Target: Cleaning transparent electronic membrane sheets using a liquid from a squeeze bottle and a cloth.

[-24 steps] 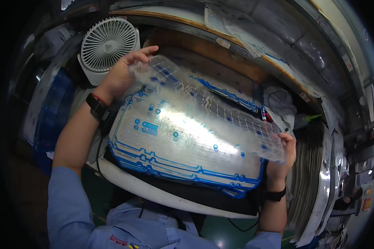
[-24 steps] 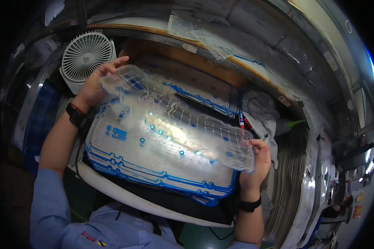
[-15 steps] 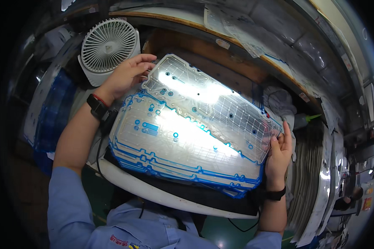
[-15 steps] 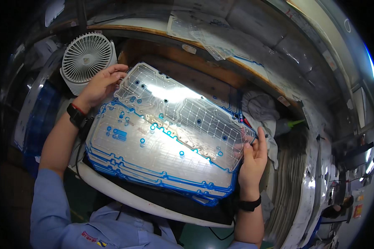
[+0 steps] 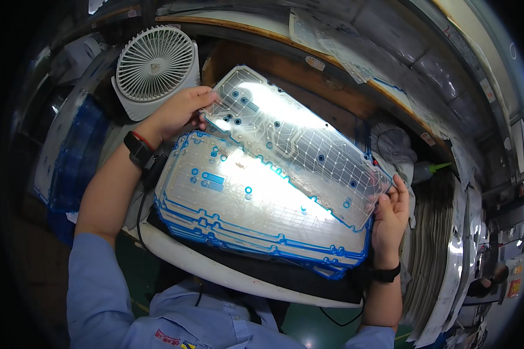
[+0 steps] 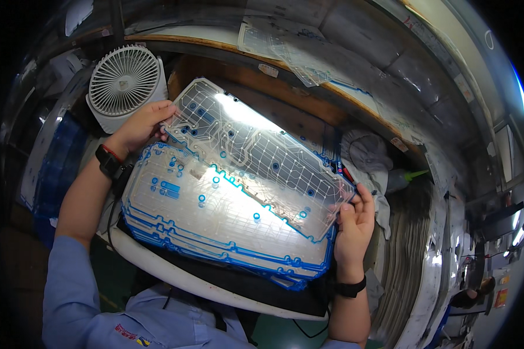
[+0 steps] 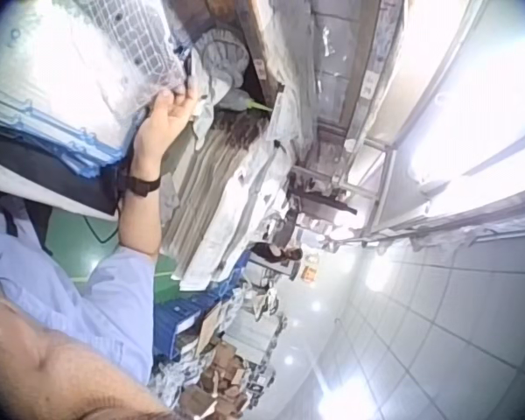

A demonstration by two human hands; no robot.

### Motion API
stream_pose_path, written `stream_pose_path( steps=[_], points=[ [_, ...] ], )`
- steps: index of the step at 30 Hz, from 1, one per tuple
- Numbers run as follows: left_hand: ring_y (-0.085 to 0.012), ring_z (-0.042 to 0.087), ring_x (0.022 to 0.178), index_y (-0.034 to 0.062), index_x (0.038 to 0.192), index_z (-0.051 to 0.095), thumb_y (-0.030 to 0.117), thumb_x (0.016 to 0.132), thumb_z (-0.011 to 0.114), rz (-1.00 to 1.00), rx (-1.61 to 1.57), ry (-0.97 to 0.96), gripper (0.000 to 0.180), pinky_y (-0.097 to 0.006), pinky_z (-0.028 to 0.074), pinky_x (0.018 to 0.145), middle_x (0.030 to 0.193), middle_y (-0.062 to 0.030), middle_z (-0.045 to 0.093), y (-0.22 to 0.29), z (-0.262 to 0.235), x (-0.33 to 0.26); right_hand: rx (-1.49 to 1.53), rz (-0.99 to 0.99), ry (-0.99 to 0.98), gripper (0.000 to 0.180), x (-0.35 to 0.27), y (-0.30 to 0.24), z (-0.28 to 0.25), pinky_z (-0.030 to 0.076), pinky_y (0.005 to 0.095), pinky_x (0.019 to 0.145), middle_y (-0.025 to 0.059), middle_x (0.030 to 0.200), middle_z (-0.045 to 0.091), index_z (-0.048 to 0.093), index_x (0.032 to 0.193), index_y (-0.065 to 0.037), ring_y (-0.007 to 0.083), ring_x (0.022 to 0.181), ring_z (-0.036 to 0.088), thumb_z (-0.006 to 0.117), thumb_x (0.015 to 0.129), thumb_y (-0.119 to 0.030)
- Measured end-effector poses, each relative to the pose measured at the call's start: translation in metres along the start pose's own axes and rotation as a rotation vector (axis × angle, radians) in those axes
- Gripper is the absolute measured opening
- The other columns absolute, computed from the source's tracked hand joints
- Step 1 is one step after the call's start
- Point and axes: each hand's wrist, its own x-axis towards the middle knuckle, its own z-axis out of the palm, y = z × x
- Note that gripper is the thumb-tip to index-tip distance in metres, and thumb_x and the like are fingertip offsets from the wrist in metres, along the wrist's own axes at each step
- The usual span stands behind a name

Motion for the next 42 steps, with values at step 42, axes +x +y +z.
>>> stream_pose_path(
  steps=[42],
  points=[
    [-0.0102,0.062,0.08,-0.001,0.122,0.05,0.026,0.101,0.042,0.081,-0.082,0.143,0.035,-0.019,0.048,0.063,0.1,-0.0094,0.064,-0.005,-0.009,0.006,-0.681,-0.182,-0.17,0.019,0.002,0.006,-0.006,0.042,0.0262,0.087,0.0087,0.102,0.061,0.059,0.109,-0.001,0.0167,0.096,0.057,0.057,0.092,-0.009]
  ],
)
